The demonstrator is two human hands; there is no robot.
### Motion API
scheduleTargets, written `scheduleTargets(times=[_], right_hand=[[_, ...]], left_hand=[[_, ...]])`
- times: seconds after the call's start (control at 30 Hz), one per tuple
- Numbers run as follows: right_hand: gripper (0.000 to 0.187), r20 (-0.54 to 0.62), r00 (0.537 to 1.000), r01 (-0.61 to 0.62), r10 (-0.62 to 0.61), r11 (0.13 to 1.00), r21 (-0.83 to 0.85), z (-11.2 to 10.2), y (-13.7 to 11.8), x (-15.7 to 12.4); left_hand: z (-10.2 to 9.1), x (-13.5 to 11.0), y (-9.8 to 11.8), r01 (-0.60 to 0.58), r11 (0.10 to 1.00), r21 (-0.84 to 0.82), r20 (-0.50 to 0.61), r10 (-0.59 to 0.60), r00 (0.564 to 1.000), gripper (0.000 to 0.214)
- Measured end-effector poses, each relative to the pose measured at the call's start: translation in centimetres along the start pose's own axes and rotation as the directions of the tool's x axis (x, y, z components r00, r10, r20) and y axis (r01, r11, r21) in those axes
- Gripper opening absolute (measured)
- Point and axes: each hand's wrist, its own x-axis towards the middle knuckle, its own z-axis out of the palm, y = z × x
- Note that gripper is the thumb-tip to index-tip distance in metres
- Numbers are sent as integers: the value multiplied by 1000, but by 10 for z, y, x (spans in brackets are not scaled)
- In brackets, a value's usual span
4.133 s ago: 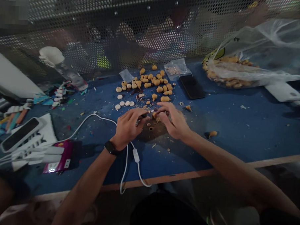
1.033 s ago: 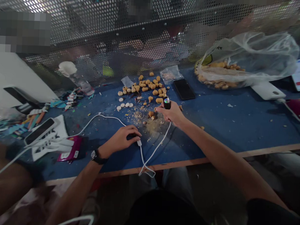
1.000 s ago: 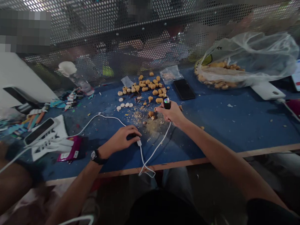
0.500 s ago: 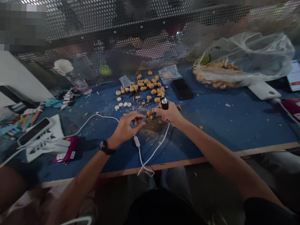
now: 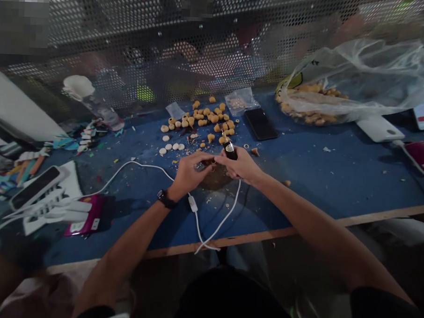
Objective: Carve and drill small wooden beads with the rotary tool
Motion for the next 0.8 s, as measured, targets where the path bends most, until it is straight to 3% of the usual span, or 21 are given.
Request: scheduleTargets(times=[0.23, 0.53, 0.8], right_hand=[[56, -14, 1000, 27, -26, 991, 128, -5, 1, 3], [52, 77, 984, 159, -159, 987, 10, -4, -3, -2], [36, 184, 979, 103, -90, 993, -62, -8, 0, -3]], left_hand=[[-2, -3, 0, 191, 969, -154, -115, -209, 971, 40], [-2, -4, -6, 218, 958, -187, -186, -252, 950, 45], [-6, -3, -17, 246, 941, -232, -235, -300, 925, 48]])
